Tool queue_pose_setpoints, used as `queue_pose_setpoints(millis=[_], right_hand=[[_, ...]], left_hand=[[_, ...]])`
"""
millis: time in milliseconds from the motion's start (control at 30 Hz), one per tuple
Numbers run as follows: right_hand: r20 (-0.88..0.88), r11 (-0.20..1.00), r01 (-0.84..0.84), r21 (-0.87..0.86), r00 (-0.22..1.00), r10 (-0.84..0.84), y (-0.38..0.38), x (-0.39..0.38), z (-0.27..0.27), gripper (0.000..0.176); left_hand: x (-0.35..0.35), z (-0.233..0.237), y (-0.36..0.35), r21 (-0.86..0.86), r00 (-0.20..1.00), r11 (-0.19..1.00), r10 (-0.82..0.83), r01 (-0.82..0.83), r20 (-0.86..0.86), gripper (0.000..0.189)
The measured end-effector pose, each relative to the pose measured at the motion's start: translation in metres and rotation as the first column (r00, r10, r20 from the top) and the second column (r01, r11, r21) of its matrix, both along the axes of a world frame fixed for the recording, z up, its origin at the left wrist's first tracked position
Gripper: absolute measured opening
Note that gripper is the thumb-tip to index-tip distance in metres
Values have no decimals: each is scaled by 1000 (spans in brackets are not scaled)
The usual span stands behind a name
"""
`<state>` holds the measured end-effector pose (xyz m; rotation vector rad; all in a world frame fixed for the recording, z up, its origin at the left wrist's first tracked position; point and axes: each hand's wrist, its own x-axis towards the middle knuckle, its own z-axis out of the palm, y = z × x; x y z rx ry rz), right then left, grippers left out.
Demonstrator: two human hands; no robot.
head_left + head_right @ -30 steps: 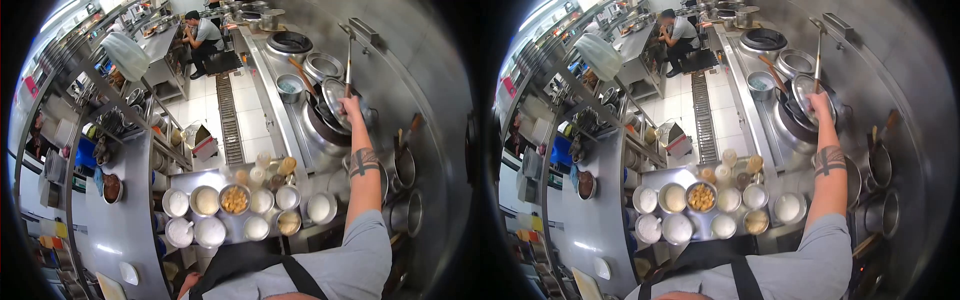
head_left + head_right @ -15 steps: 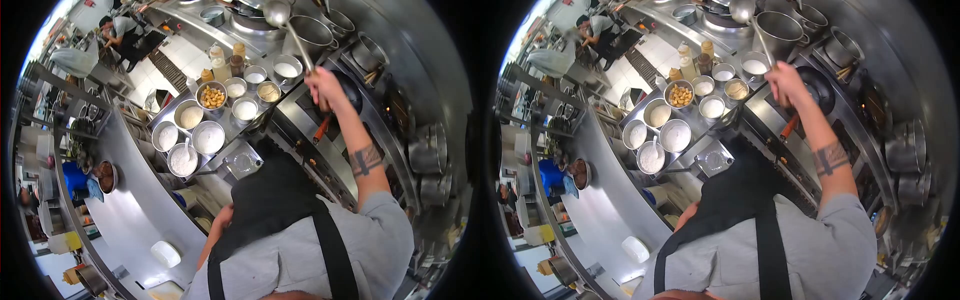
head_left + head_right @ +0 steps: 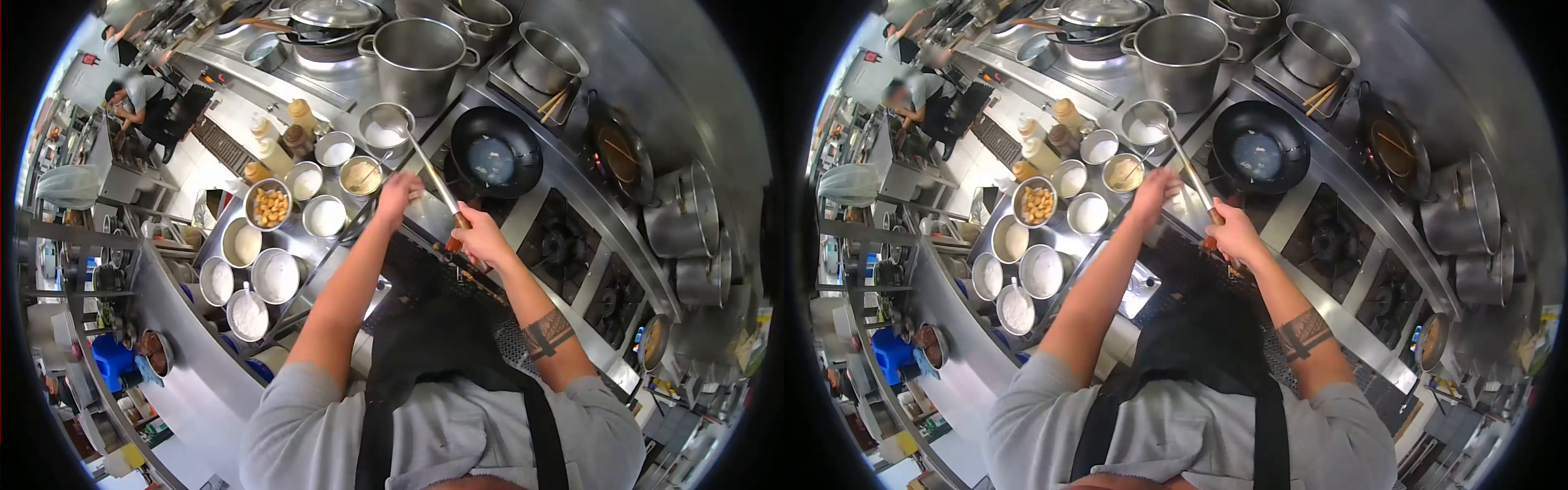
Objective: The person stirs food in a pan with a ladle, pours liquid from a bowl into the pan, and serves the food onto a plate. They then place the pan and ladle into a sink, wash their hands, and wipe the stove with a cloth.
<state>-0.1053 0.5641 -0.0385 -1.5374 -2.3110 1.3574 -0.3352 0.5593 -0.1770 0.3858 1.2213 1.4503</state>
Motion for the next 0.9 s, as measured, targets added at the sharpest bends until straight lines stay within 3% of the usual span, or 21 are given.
queue_pose_setpoints(millis=[33,67,100,133,167,200,233,267,300,333,367,400,467,533,567,633,733,767,800,867,900], right_hand=[[-44,928,126,-351,988,-150,9,-1,19,71],[-35,924,119,-363,989,-141,20,7,1,71],[-16,997,-38,67,999,39,27,18,-26,70],[71,855,-206,476,978,196,31,28,-47,69],[109,805,-255,536,966,233,36,33,-57,71],[104,811,-262,523,964,244,47,33,-48,71],[-77,994,-104,23,992,105,57,32,-21,72],[-149,864,18,-503,983,-107,69,31,5,73],[-135,839,28,-543,984,-120,80,32,19,69],[-135,834,23,-551,984,-116,82,37,7,69],[-106,988,-90,-122,991,77,79,43,-16,69],[6,919,-223,324,972,233,78,49,-28,69],[-124,963,-258,84,956,267,83,52,-28,67],[-161,958,-140,-252,982,101,98,52,-13,68],[-163,957,-142,-254,981,103,99,53,-15,68],[-119,982,-188,33,974,191,101,51,-19,68],[56,952,-297,68,954,294,94,46,-17,66],[-157,978,-199,-56,969,189,92,48,-25,66],[-154,984,-165,-61,976,154,88,50,-29,66],[-229,982,-159,-101,964,133,88,57,-33,64],[-211,985,-153,-74,968,135,82,58,-31,62]], left_hand=[[-7,-5,34,-31,998,997,69,-69,-1,43],[-15,-18,66,-56,989,989,141,-138,52,54],[-23,-31,93,-68,969,976,213,-206,128,62],[-30,-46,116,-122,931,951,303,-283,203,64],[-30,-47,129,-179,897,917,389,-355,212,64],[-28,-45,138,-237,856,875,472,-423,213,64],[-28,-43,143,-250,851,866,483,-432,204,64],[-27,-40,147,-255,859,863,483,-435,170,63],[-25,-43,149,-261,866,861,481,-437,136,62],[-24,-44,150,-268,864,856,486,-442,130,62],[-25,-45,149,-249,869,862,480,-442,118,60],[-27,-47,148,-227,875,869,472,-440,107,59],[-34,-55,148,-209,901,882,434,-422,11,57],[-37,-55,144,-256,883,858,468,-445,31,55],[-39,-56,141,-248,897,870,442,-426,12,55],[-35,-39,138,-243,884,858,467,-452,4,49],[-44,-32,141,-261,840,811,543,-524,3,37],[-49,-32,143,-291,816,781,577,-552,1,33],[-49,-13,144,-331,754,710,657,-622,-7,36],[-84,-64,147,-322,815,758,572,-568,-92,42],[-67,-30,147,-264,803,765,592,-587,-68,41]])
